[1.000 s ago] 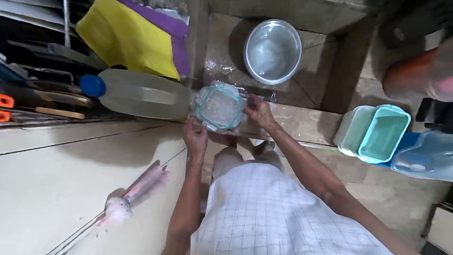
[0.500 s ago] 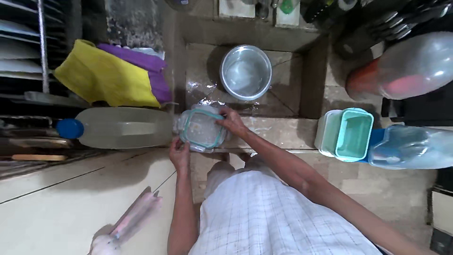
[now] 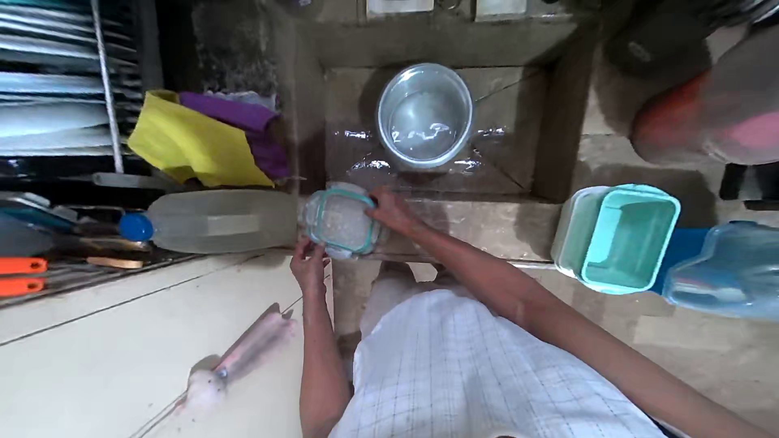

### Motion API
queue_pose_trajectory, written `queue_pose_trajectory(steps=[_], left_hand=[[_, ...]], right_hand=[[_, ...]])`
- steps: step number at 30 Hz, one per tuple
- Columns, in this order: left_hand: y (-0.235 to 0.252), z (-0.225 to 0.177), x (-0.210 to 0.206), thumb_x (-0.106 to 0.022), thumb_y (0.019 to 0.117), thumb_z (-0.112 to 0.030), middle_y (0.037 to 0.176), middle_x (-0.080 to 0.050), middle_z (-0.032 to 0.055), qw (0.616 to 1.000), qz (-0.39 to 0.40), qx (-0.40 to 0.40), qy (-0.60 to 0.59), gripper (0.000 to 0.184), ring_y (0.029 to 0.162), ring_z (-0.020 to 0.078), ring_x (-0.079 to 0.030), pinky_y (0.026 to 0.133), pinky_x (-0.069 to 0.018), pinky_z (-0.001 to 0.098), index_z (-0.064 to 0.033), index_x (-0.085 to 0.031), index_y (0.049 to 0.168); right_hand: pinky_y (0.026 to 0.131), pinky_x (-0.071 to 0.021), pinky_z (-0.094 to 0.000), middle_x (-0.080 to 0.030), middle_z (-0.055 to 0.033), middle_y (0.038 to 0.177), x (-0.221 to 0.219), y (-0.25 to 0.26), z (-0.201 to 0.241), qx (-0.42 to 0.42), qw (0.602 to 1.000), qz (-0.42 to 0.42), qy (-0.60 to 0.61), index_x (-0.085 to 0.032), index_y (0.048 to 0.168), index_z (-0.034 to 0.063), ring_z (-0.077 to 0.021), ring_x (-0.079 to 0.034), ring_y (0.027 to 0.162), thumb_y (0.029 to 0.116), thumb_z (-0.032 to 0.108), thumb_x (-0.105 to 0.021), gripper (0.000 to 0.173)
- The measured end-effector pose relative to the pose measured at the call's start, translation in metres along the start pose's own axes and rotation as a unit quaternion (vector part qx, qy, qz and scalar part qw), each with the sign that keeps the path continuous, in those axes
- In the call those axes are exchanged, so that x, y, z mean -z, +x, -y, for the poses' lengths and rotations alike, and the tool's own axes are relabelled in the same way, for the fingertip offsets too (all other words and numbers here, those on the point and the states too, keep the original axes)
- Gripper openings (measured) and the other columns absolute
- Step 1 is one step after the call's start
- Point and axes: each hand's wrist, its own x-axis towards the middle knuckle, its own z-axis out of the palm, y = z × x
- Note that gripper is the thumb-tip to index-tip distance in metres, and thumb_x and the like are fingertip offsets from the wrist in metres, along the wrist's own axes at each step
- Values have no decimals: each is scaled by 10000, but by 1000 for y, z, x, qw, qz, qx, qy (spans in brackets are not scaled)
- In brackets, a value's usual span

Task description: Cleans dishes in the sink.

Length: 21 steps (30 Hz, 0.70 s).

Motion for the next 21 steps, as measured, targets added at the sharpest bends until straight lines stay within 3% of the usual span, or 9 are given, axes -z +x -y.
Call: queue_pose_trajectory(steps=[4,6,8,12,13,15,17,19,21], left_hand=[[8,8,20,-744,946,-201,1233,-658,186,999,-12,-16,31,467,934,263,-710,768,-623,459,-22,-599,1352],[12,8,15,-763,924,-182,1180,-664,196,998,28,-40,41,515,906,232,-698,742,-620,434,21,-570,1356],[12,-5,16,-743,935,-165,1133,-659,187,993,54,-61,79,479,877,198,-668,735,-596,409,42,-571,1331],[37,5,31,-730,936,-175,1043,-676,194,982,72,-109,134,445,791,199,-673,695,-598,409,68,-594,1282],[39,7,29,-722,940,-182,1045,-679,197,978,76,-127,149,429,810,201,-678,714,-600,408,72,-605,1266],[31,-3,31,-710,949,-165,1110,-686,250,968,66,-152,187,402,954,275,-687,856,-577,462,95,-625,1244],[19,-18,35,-692,968,-166,1139,-693,267,956,48,-160,240,363,1048,332,-688,954,-545,497,93,-652,1219],[15,-31,28,-653,990,-181,1067,-711,235,949,32,-166,265,313,956,306,-698,887,-559,484,61,-678,1187],[14,-46,13,-649,992,-189,960,-715,183,949,30,-195,246,281,818,226,-685,777,-573,411,37,-698,1151]], right_hand=[[901,-555,-577,-708,-173,1103,-4,6,1,16,998,40,39,-708,1199,45,-325,-688,1008,909,258,-755,363],[923,-568,-553,-724,-173,1114,5,-1,3,-5,998,29,53,-706,1221,42,-312,-701,1023,891,227,-791,388],[894,-558,-549,-729,-163,1067,12,-3,5,-8,999,25,32,-723,1166,38,-306,-697,994,906,214,-774,319],[938,-515,-577,-706,-182,1111,19,4,20,11,999,46,-13,-712,1153,20,-334,-669,1054,953,328,-720,367],[964,-508,-566,-690,-190,1154,29,-2,25,3,999,35,-13,-712,1166,21,-335,-657,1087,976,381,-692,408],[1001,-519,-531,-682,-181,1233,48,-8,26,3,997,-61,-38,-734,1193,49,-323,-653,1147,1005,396,-648,404],[1017,-518,-528,-679,-150,1282,61,5,2,24,977,-173,-124,-730,1235,94,-317,-640,1200,980,384,-679,390],[1073,-423,-605,-618,-164,1385,85,26,-33,-3,962,-192,-196,-678,1316,95,-364,-554,1309,910,306,-738,461],[1089,-375,-648,-624,-177,1358,94,46,-69,-46,953,-142,-264,-669,1300,94,-391,-558,1288,866,302,-763,491]])
